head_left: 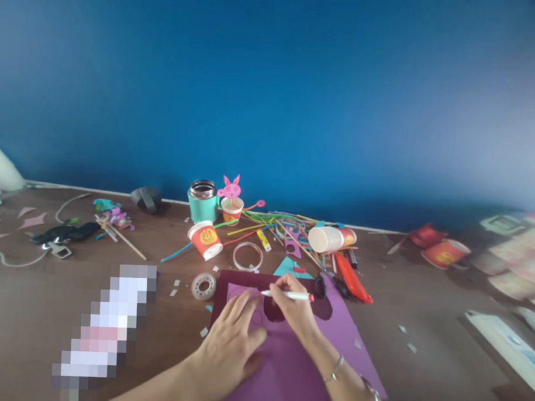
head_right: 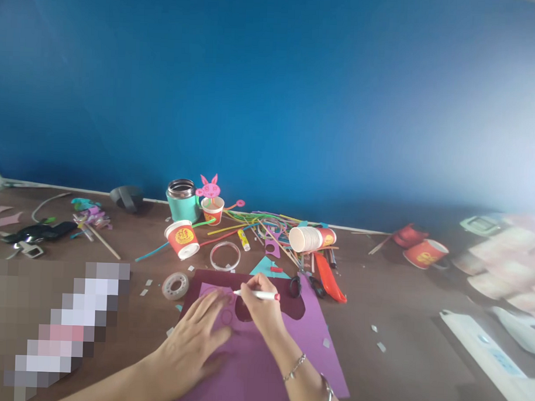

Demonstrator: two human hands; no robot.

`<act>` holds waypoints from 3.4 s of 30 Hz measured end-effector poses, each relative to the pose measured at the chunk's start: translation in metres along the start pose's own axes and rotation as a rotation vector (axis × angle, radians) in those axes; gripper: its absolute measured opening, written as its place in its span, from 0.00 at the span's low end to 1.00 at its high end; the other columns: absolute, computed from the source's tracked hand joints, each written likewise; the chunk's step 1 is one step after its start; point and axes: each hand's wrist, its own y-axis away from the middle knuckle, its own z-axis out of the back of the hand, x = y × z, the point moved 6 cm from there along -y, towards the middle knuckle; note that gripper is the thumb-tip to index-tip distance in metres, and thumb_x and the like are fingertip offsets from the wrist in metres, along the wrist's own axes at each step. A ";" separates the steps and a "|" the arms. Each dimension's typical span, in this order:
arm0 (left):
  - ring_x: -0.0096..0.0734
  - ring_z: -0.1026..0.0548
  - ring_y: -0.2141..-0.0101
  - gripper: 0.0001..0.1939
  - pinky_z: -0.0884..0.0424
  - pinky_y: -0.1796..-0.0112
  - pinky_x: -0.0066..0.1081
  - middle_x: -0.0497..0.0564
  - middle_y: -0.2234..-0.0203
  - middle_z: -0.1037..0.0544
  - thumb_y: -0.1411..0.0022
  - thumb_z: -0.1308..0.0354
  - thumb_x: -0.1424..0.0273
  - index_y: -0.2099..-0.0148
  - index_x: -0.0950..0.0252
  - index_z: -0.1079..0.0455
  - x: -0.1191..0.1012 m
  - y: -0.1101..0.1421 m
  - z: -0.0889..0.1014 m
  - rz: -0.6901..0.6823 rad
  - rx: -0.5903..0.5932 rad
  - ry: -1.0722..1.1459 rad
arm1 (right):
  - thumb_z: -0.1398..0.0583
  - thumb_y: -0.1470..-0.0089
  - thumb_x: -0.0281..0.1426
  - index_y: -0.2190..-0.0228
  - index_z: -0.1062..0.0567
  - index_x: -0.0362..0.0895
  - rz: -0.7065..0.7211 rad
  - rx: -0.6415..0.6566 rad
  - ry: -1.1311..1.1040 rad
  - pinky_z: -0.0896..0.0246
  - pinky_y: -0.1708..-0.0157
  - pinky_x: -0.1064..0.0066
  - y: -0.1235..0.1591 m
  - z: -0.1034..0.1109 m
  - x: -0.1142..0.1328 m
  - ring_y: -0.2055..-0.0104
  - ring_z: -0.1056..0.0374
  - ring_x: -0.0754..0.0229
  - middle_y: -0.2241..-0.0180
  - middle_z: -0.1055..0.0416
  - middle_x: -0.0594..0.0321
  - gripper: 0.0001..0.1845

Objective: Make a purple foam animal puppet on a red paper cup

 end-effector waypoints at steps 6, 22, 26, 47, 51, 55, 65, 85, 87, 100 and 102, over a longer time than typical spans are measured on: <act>0.57 0.55 0.38 0.20 0.48 0.44 0.59 0.60 0.40 0.42 0.44 0.42 0.60 0.50 0.61 0.36 0.016 0.003 -0.007 0.038 -0.013 0.014 | 0.44 0.55 0.34 0.84 0.41 0.46 -0.040 0.010 0.127 0.51 0.81 0.75 0.003 -0.003 -0.007 0.82 0.47 0.66 0.86 0.39 0.70 0.13; 0.56 0.51 0.39 0.24 0.49 0.45 0.60 0.62 0.42 0.38 0.45 0.43 0.55 0.50 0.61 0.36 0.020 0.000 -0.007 0.042 0.006 0.016 | 0.43 0.54 0.35 0.82 0.43 0.46 -0.057 0.043 0.168 0.54 0.83 0.76 0.006 -0.008 -0.007 0.83 0.51 0.68 0.86 0.44 0.73 0.14; 0.55 0.50 0.39 0.23 0.49 0.45 0.59 0.62 0.43 0.38 0.45 0.42 0.56 0.50 0.61 0.35 0.020 0.000 -0.007 0.038 -0.002 0.001 | 0.43 0.53 0.36 0.82 0.43 0.46 -0.023 0.047 0.182 0.54 0.82 0.76 0.005 -0.008 -0.005 0.82 0.51 0.68 0.86 0.46 0.73 0.15; 0.56 0.48 0.40 0.23 0.51 0.44 0.60 0.62 0.43 0.37 0.45 0.43 0.55 0.50 0.61 0.35 0.020 0.000 -0.007 0.042 0.016 -0.011 | 0.45 0.56 0.34 0.83 0.42 0.46 -0.079 0.030 0.165 0.52 0.82 0.75 0.002 -0.005 -0.010 0.82 0.46 0.66 0.86 0.39 0.69 0.12; 0.56 0.48 0.40 0.23 0.50 0.45 0.60 0.63 0.44 0.37 0.45 0.43 0.55 0.50 0.61 0.35 0.020 0.000 -0.007 0.041 0.018 -0.014 | 0.45 0.55 0.35 0.83 0.42 0.46 -0.041 0.018 0.193 0.52 0.81 0.75 0.002 -0.005 -0.009 0.82 0.46 0.66 0.85 0.39 0.69 0.12; 0.55 0.47 0.40 0.23 0.50 0.45 0.60 0.62 0.44 0.37 0.45 0.43 0.54 0.50 0.61 0.35 0.020 0.000 -0.007 0.041 0.010 -0.008 | 0.44 0.54 0.35 0.83 0.42 0.46 -0.002 0.012 0.215 0.52 0.81 0.75 0.003 -0.006 -0.006 0.81 0.47 0.66 0.85 0.40 0.70 0.13; 0.56 0.47 0.40 0.23 0.50 0.45 0.60 0.62 0.44 0.37 0.45 0.43 0.55 0.50 0.61 0.35 0.020 0.000 -0.007 0.046 0.027 -0.023 | 0.45 0.56 0.34 0.83 0.44 0.47 -0.003 -0.014 0.216 0.53 0.81 0.75 0.002 -0.003 -0.006 0.81 0.47 0.66 0.86 0.41 0.70 0.12; 0.54 0.47 0.40 0.24 0.50 0.44 0.59 0.61 0.44 0.37 0.45 0.43 0.55 0.49 0.60 0.36 0.019 0.000 -0.006 0.045 0.029 -0.026 | 0.45 0.56 0.34 0.84 0.42 0.46 -0.023 -0.011 0.211 0.53 0.81 0.75 0.003 -0.003 -0.004 0.81 0.47 0.66 0.86 0.39 0.70 0.12; 0.54 0.47 0.40 0.24 0.50 0.44 0.59 0.61 0.44 0.37 0.45 0.43 0.55 0.49 0.60 0.36 0.019 0.000 -0.006 0.044 0.030 -0.025 | 0.45 0.56 0.34 0.84 0.43 0.46 -0.034 0.007 0.206 0.53 0.81 0.75 0.003 -0.004 -0.005 0.82 0.47 0.66 0.86 0.40 0.70 0.12; 0.54 0.46 0.41 0.23 0.51 0.44 0.59 0.61 0.44 0.36 0.46 0.42 0.56 0.50 0.61 0.35 0.018 0.000 -0.004 0.046 -0.007 0.005 | 0.44 0.56 0.34 0.85 0.41 0.46 -0.043 0.003 0.182 0.52 0.82 0.75 0.003 -0.004 -0.005 0.82 0.46 0.66 0.87 0.39 0.70 0.12; 0.54 0.46 0.41 0.23 0.51 0.44 0.59 0.61 0.44 0.36 0.46 0.42 0.56 0.51 0.61 0.35 0.017 0.000 -0.003 0.045 -0.011 0.007 | 0.44 0.57 0.34 0.85 0.41 0.46 -0.038 -0.011 0.193 0.53 0.82 0.75 0.003 -0.004 -0.005 0.82 0.46 0.66 0.87 0.39 0.70 0.12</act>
